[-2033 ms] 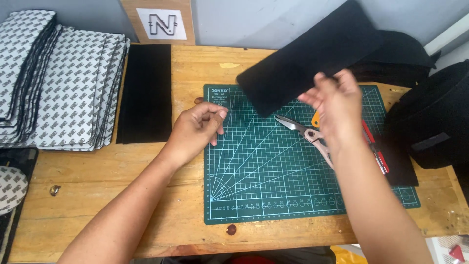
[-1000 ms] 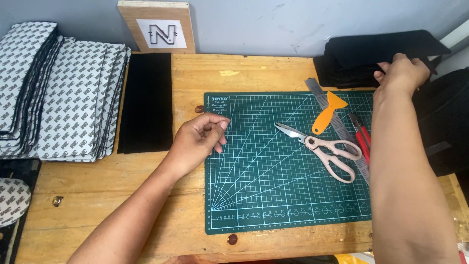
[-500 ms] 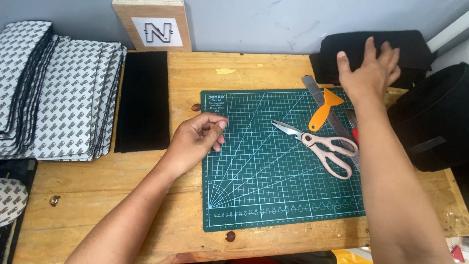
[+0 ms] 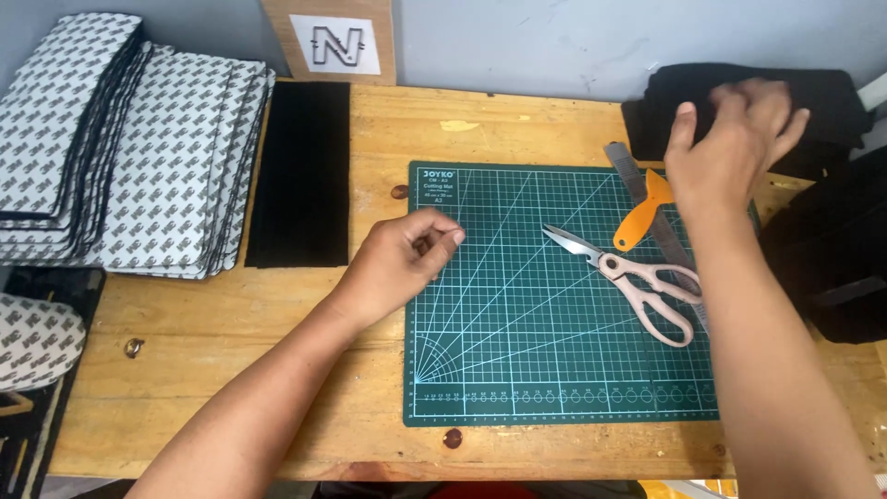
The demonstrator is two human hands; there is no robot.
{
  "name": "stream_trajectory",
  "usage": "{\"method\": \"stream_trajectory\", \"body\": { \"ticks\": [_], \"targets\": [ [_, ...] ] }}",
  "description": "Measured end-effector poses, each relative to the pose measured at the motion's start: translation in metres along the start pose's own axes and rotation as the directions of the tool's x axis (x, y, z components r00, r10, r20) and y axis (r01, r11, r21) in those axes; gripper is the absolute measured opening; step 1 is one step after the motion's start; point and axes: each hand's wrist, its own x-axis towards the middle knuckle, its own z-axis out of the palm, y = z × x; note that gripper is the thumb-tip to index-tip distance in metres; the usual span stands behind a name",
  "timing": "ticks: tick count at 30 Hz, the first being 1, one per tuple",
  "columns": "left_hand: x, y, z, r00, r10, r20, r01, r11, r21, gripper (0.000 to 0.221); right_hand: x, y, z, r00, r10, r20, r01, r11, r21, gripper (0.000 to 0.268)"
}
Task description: Smoothing and trimming a black fabric strip using a scraper and scissors on a cutting mat
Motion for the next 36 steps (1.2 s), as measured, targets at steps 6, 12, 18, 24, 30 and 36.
{"method": "stream_trajectory", "body": {
  "ticks": [6,12,18,24,30,36],
  "targets": [
    [0.0,0.003,-0.003,0.989,0.143,-0.032,-0.139,0.984,0.114,0.008,-0.03,-0.149,-0.088,0.918,-0.007,0.396,-0.168,0.898,0.406,0.031],
    [-0.003,0.016,-0.01,0.99,0.11,-0.086,-0.086,0.966,0.245,0.014,-0.062,-0.19,-0.099,0.751,-0.367,0.548,0.178,0.913,0.367,0.025],
    [0.001,-0.007,-0.043,0.875,0.361,-0.322,0.084,0.543,0.835,0.033,-0.084,-0.193,-0.086,0.788,-0.472,0.395,0.371,0.876,0.308,0.028],
    [0.01,-0.034,-0.075,0.909,0.027,-0.417,0.366,0.433,0.824,0.079,-0.095,-0.192,-0.082,0.842,-0.45,0.299,0.363,0.881,0.304,0.028],
    [0.014,-0.04,-0.077,0.903,0.002,-0.429,0.385,0.437,0.813,0.068,-0.092,-0.192,-0.087,0.819,-0.451,0.355,0.343,0.881,0.327,0.03],
    [0.013,-0.048,-0.083,0.86,0.139,-0.491,0.338,0.566,0.752,0.037,-0.092,-0.191,-0.084,0.824,-0.446,0.35,0.343,0.884,0.319,0.029]
  ]
}}
